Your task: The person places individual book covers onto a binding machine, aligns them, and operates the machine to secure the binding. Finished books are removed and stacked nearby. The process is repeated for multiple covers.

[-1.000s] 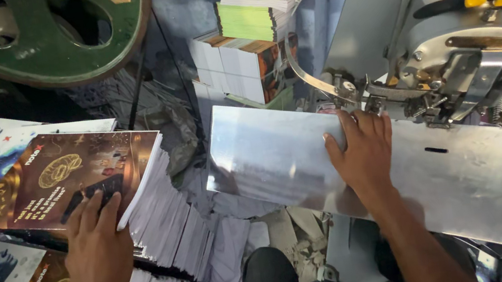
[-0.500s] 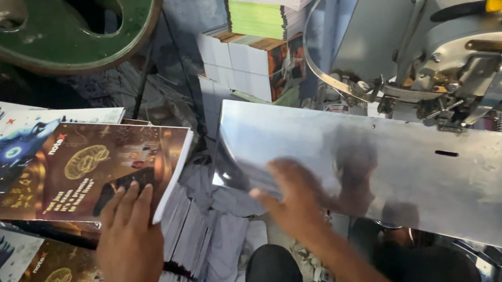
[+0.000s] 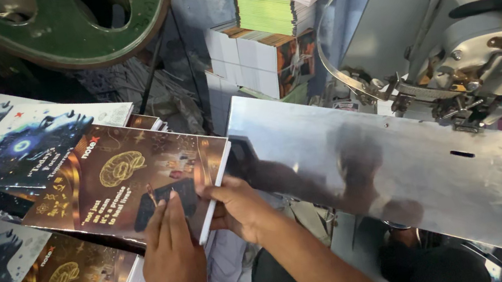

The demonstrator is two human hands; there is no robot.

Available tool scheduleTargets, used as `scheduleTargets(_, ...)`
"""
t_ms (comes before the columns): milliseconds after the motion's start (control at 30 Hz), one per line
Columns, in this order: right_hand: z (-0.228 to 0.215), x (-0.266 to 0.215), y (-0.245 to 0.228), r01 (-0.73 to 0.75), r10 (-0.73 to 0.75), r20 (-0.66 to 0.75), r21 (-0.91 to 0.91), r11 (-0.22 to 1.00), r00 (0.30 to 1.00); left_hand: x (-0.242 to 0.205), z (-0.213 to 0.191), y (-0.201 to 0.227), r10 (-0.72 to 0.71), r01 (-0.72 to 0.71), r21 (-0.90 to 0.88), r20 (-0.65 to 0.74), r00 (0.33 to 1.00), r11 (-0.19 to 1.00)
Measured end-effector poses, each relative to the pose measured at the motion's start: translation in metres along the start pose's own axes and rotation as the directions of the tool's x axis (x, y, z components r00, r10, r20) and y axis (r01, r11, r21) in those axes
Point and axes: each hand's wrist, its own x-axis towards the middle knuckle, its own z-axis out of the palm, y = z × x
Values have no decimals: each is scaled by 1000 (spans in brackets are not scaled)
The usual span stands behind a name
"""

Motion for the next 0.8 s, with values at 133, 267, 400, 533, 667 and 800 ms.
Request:
scheduleTargets(133,-11,-6,-4,61,-63,-76,-24,998,995,-5,-1,-1,173,-172,-41,11,985,984)
scheduleTargets(267,-32,-29,-16,222,-229,-34,-140,965,973,1,-16,0,300,-297,-79,38,953,952)
scheduleTargets(400,-59,-61,-24,202,-220,-103,-157,967,970,32,-23,9,49,-36,-56,263,964,998)
scheduleTargets(533,-86,-88,-35,255,-274,-87,-177,950,958,92,-13,11,288,-286,-42,57,956,957)
scheduleTargets(667,-108,-107,-47,202,-255,-197,-254,946,947,145,11,18,539,-546,-149,-82,838,825)
scheduleTargets(800,-130,-120,-50,288,-333,-175,-241,927,926,176,37,37,546,-522,-193,101,832,831)
